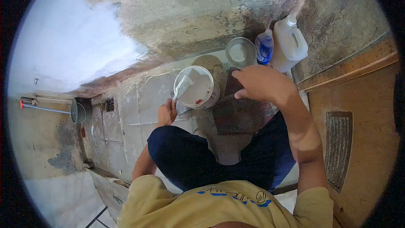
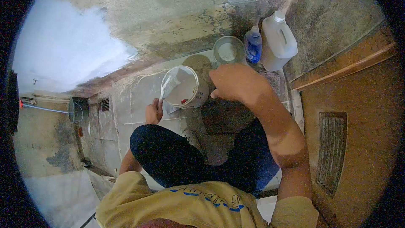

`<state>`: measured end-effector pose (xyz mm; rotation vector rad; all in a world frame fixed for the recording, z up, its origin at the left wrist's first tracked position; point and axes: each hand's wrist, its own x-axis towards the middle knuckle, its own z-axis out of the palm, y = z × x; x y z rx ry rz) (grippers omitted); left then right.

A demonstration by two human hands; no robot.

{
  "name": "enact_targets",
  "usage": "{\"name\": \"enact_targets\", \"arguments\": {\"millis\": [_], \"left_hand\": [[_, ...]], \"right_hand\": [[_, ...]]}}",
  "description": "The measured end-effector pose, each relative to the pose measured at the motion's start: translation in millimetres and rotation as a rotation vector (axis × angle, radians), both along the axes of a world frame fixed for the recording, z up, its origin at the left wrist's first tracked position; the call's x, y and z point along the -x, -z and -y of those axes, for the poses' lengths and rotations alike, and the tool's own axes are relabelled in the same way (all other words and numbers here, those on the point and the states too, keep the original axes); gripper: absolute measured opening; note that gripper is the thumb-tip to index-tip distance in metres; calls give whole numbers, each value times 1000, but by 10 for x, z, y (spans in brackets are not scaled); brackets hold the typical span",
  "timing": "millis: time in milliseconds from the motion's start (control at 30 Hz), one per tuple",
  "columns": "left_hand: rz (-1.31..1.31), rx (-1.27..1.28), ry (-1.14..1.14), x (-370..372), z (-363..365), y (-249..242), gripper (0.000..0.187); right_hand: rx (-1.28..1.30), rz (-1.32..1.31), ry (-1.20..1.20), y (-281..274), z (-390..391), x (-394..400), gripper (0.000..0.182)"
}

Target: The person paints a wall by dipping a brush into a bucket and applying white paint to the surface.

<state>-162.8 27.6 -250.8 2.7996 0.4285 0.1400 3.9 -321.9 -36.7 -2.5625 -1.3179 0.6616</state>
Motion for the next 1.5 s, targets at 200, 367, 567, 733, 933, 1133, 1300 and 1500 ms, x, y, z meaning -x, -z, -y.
{"name": "enact_targets", "arguments": {"millis": [200, 367, 567, 733, 933, 1133, 1300, 1500], "left_hand": [[139, 53, -81, 78, 85, 70, 25], [176, 102, -160, 69, 188, -12, 24], [216, 66, -64, 69, 147, 210, 26], [299, 179, -165, 39, 297, 37, 26], [210, 112, -112, 88, 206, 178, 27], [156, 119, -112, 70, 211, 165, 28], [141, 196, -145, 102, 243, 132, 32], [161, 245, -79, 153, 264, 99, 29]], "right_hand": [[38, -11, 7, 15, -21, -36, 43], [28, -12, -1, 43, -21, -62, 44], [-19, 15, -24, 7, -17, -67, 44], [14, 8, -25, 52, -31, -88, 45], [24, 4, -33, 43, -70, -111, 45], [7, 7, -36, 12, -87, -80, 43], [24, -3, -23, 24, -90, -59, 43], [-1, 32, -12, 8, -63, -20, 43]]}}
